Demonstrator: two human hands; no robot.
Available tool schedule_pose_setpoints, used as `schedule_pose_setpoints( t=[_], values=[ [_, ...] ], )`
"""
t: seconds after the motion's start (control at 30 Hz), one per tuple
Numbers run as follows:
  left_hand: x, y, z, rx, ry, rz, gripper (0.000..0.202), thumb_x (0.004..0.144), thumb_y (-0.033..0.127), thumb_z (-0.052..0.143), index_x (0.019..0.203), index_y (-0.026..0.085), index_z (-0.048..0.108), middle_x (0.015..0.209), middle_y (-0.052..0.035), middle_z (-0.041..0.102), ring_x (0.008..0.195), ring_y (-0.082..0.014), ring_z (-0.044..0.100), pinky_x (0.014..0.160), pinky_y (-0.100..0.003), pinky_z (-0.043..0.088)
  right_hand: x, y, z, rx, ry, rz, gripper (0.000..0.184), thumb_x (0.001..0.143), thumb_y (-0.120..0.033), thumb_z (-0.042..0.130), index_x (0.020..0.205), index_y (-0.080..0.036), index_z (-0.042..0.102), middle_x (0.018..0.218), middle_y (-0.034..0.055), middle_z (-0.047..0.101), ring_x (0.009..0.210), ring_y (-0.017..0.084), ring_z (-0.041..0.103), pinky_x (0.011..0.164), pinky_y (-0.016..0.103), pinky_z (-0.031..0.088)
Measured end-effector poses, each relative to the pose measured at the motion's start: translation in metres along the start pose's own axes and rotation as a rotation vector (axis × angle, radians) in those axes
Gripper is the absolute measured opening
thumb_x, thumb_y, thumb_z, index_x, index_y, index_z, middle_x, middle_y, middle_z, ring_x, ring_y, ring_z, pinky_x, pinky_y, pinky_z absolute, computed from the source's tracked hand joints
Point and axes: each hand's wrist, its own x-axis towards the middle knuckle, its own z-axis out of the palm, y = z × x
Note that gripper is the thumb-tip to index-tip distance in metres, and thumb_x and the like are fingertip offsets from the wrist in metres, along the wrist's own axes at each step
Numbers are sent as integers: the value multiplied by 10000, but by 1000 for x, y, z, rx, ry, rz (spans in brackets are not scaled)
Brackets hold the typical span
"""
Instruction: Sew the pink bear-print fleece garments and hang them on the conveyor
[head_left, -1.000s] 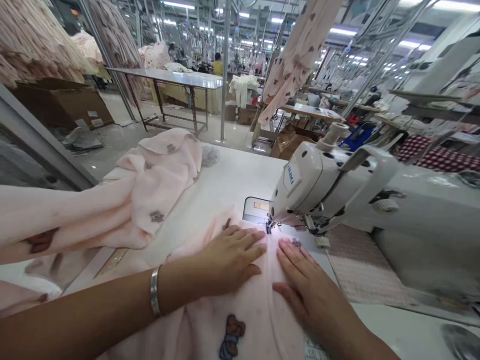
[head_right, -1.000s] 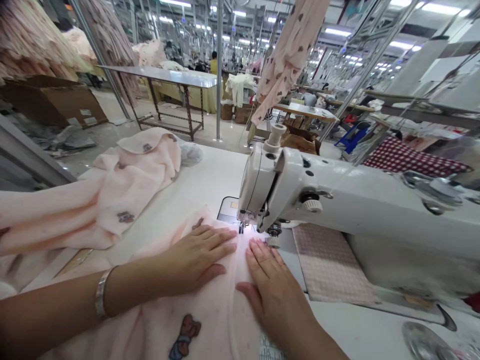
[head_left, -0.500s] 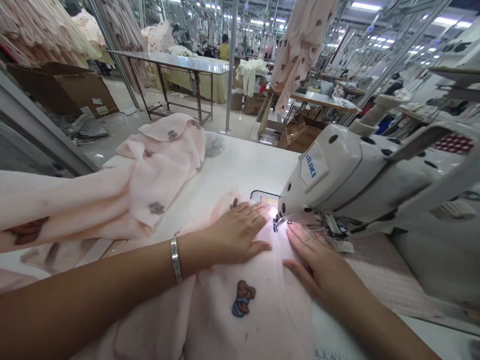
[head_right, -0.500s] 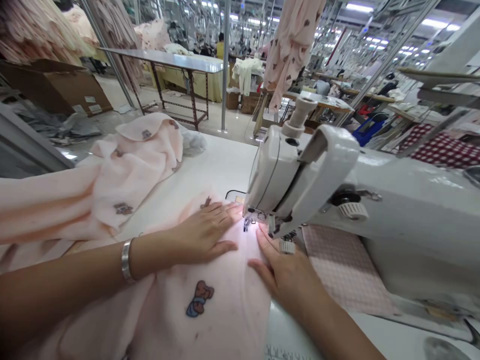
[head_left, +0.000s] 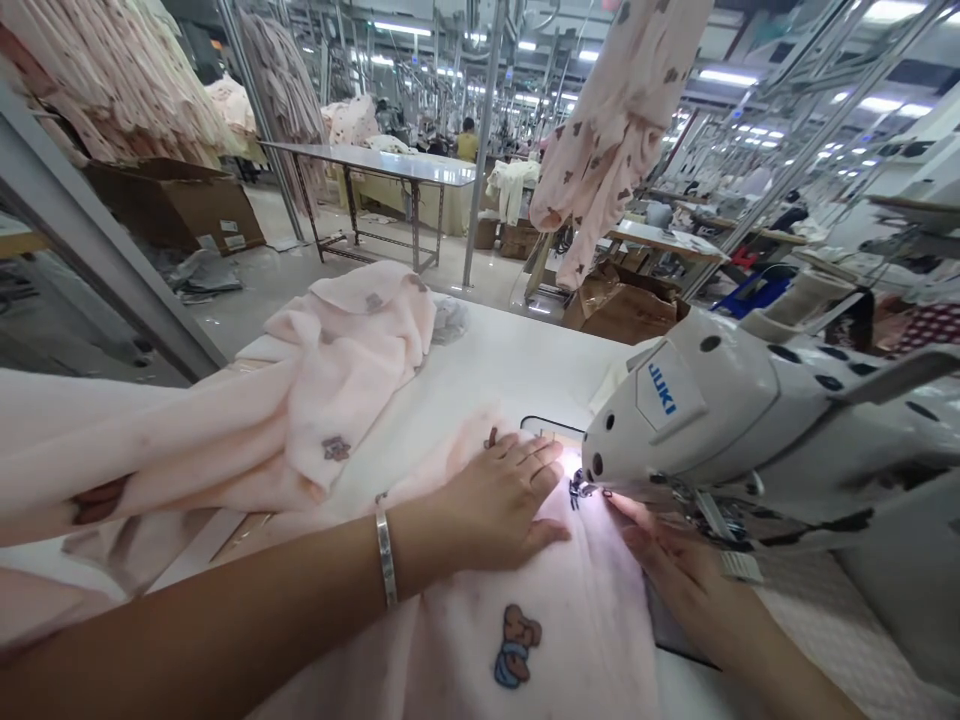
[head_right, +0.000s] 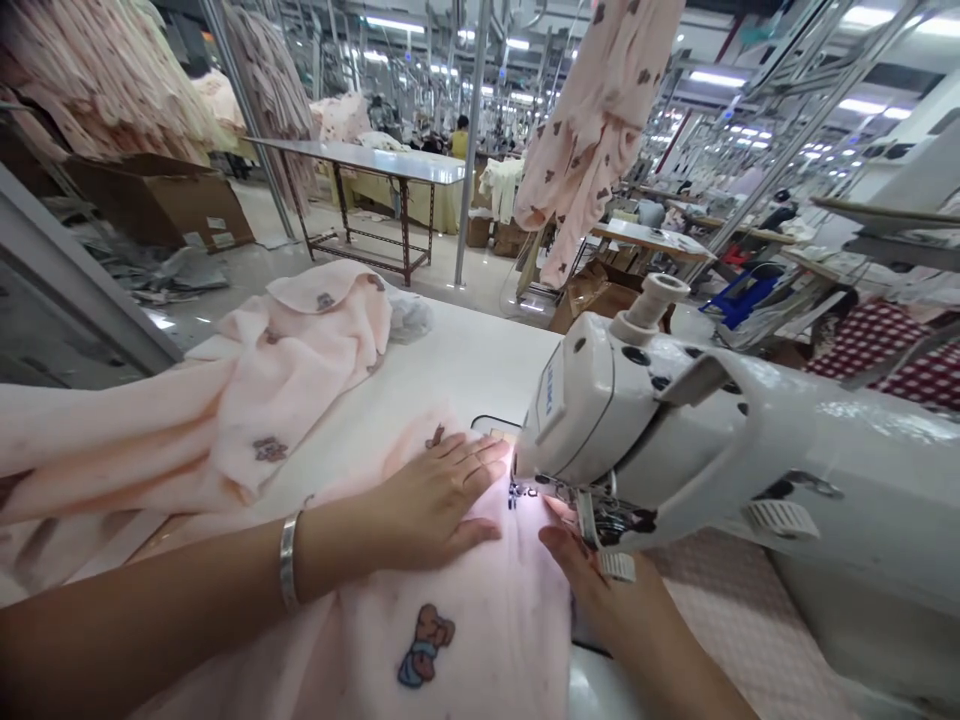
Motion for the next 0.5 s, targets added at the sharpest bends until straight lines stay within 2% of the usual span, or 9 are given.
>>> schedule_pose_setpoints(
  t=[0.17, 0.27, 0.37, 0.5],
  values=[
    [-1, 0, -1, -10, 4, 6, 594, 909, 495, 399, 1340, 92, 336, 1435, -136, 302, 1343, -252, 207, 1101, -392, 146, -3, -8, 2, -6, 122, -68, 619, 799, -621, 422, 1191, -165, 574, 1269, 82, 536, 1203, 272, 464, 1047, 473, 316],
    [-2, 0, -1, -15, 2, 17, 594, 904, 490, 413, 1333, 85, 346, 1430, -139, 310, 1343, -251, 205, 1105, -391, 138, -2, -3, 7, -16, 250, -8, 533, 817, -583, 379, 1076, -205, 651, 1152, 68, 621, 1125, 266, 538, 999, 422, 399],
    [-1, 0, -1, -14, 7, 7, 591, 907, 481, 414, 1342, 89, 332, 1430, -138, 310, 1343, -247, 206, 1106, -395, 140, 2, 6, 11, -12, 355, 77, 542, 858, -525, 274, 1008, -187, 670, 1004, 96, 682, 1014, 253, 612, 880, 356, 501],
    [1, -4, 1, -1, 20, 17, 574, 899, 490, 423, 1332, 122, 341, 1425, -125, 324, 1336, -247, 230, 1099, -407, 176, 9, 5, 10, -37, 309, 8, 483, 868, -466, 292, 940, -197, 686, 928, 79, 702, 923, 243, 652, 758, 330, 550]
  ],
)
